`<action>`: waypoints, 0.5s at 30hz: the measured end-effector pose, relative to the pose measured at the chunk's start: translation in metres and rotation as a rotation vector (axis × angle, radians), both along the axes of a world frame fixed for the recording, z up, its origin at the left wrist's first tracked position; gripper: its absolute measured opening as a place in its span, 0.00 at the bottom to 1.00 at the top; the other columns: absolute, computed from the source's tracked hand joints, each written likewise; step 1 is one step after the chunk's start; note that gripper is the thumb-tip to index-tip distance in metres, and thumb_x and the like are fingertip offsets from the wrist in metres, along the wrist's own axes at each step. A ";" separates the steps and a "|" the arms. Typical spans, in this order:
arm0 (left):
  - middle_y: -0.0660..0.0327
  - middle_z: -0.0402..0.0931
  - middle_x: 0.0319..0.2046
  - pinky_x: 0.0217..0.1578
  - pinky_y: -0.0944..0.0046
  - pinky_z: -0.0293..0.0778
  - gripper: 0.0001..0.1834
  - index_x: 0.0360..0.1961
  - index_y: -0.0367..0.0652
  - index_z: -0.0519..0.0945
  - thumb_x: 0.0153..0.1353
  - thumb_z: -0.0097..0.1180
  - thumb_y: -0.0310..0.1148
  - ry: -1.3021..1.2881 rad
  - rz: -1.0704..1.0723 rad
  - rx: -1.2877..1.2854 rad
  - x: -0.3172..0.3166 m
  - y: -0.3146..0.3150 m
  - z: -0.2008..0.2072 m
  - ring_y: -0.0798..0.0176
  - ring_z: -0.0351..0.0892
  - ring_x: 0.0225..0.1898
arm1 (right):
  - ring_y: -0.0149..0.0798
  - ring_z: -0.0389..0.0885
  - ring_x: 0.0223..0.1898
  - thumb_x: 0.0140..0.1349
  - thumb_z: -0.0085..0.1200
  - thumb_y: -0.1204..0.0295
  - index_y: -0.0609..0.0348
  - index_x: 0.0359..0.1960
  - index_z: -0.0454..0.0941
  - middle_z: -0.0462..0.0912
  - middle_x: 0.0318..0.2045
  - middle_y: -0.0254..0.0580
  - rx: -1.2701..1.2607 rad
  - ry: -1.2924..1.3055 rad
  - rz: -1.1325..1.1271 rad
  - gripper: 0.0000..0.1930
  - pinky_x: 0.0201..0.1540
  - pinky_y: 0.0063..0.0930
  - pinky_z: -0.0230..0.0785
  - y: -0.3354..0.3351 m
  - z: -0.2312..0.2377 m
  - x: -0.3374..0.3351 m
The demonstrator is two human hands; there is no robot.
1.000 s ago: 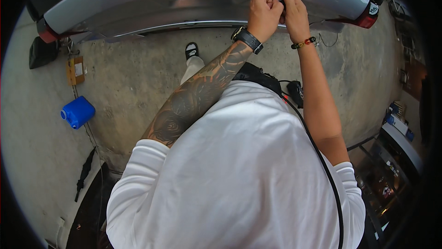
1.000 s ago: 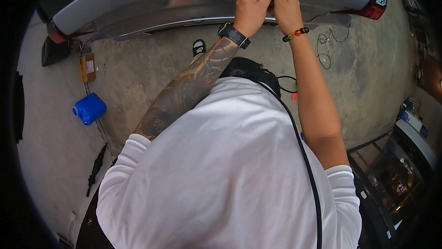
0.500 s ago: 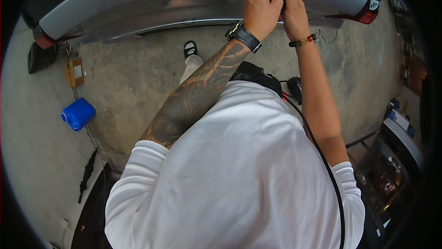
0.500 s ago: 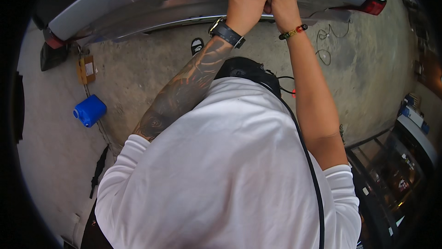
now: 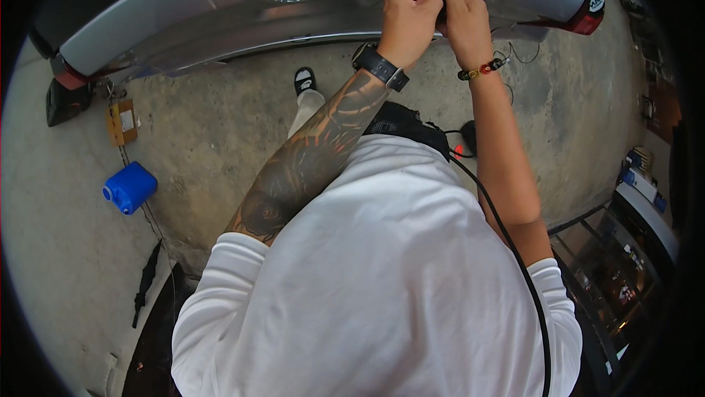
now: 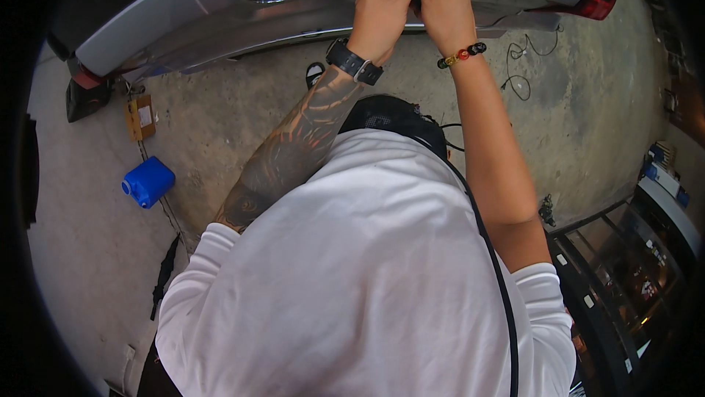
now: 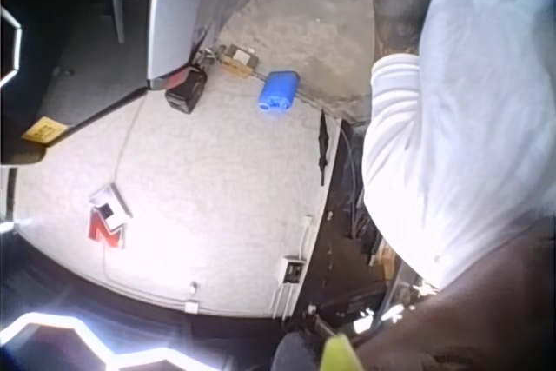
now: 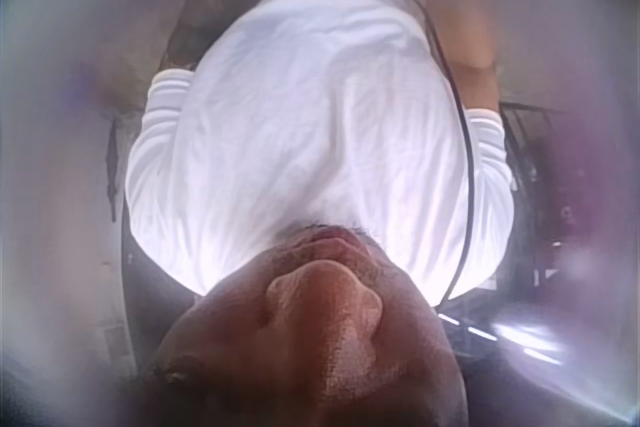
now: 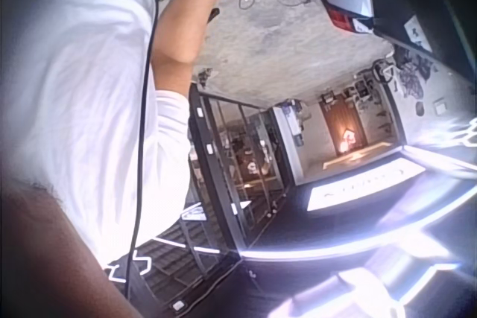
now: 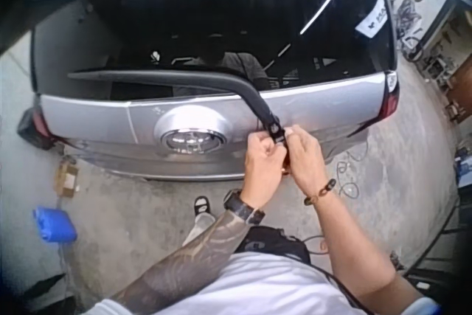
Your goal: Replacing or repairing a rear windshield wiper arm on a vehicle.
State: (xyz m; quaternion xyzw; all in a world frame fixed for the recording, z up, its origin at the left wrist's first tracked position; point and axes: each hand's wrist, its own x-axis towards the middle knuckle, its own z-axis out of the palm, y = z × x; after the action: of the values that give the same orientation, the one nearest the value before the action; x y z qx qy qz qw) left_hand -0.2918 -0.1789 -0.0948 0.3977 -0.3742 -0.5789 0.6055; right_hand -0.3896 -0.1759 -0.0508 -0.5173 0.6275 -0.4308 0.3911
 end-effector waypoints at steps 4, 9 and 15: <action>0.64 0.74 0.25 0.26 0.70 0.72 0.17 0.48 0.27 0.64 0.63 0.55 0.24 -0.088 -0.040 0.020 0.009 0.002 0.017 0.74 0.72 0.26 | 0.20 0.71 0.24 0.75 0.44 0.63 0.65 0.49 0.83 0.79 0.25 0.28 0.039 0.022 0.000 0.19 0.25 0.19 0.63 -0.001 0.005 -0.003; 0.64 0.74 0.25 0.27 0.70 0.73 0.17 0.48 0.27 0.65 0.62 0.55 0.23 -0.051 -0.030 0.049 0.009 0.000 0.020 0.74 0.72 0.26 | 0.25 0.76 0.27 0.74 0.46 0.62 0.67 0.50 0.82 0.81 0.26 0.33 -0.068 0.360 0.013 0.20 0.31 0.23 0.69 -0.005 0.008 -0.001; 0.65 0.75 0.27 0.29 0.71 0.73 0.17 0.50 0.26 0.67 0.63 0.56 0.24 -0.118 -0.049 0.055 0.014 0.001 0.022 0.75 0.73 0.28 | 0.54 0.86 0.34 0.70 0.48 0.57 0.63 0.47 0.82 0.85 0.29 0.55 -0.087 0.384 0.021 0.21 0.42 0.40 0.75 -0.005 0.012 0.002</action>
State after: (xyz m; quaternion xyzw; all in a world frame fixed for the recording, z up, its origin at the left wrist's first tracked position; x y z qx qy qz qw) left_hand -0.2778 -0.1776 -0.0727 0.4383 -0.4027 -0.5792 0.5570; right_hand -0.3875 -0.1813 -0.0383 -0.6129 0.6660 -0.3466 0.2461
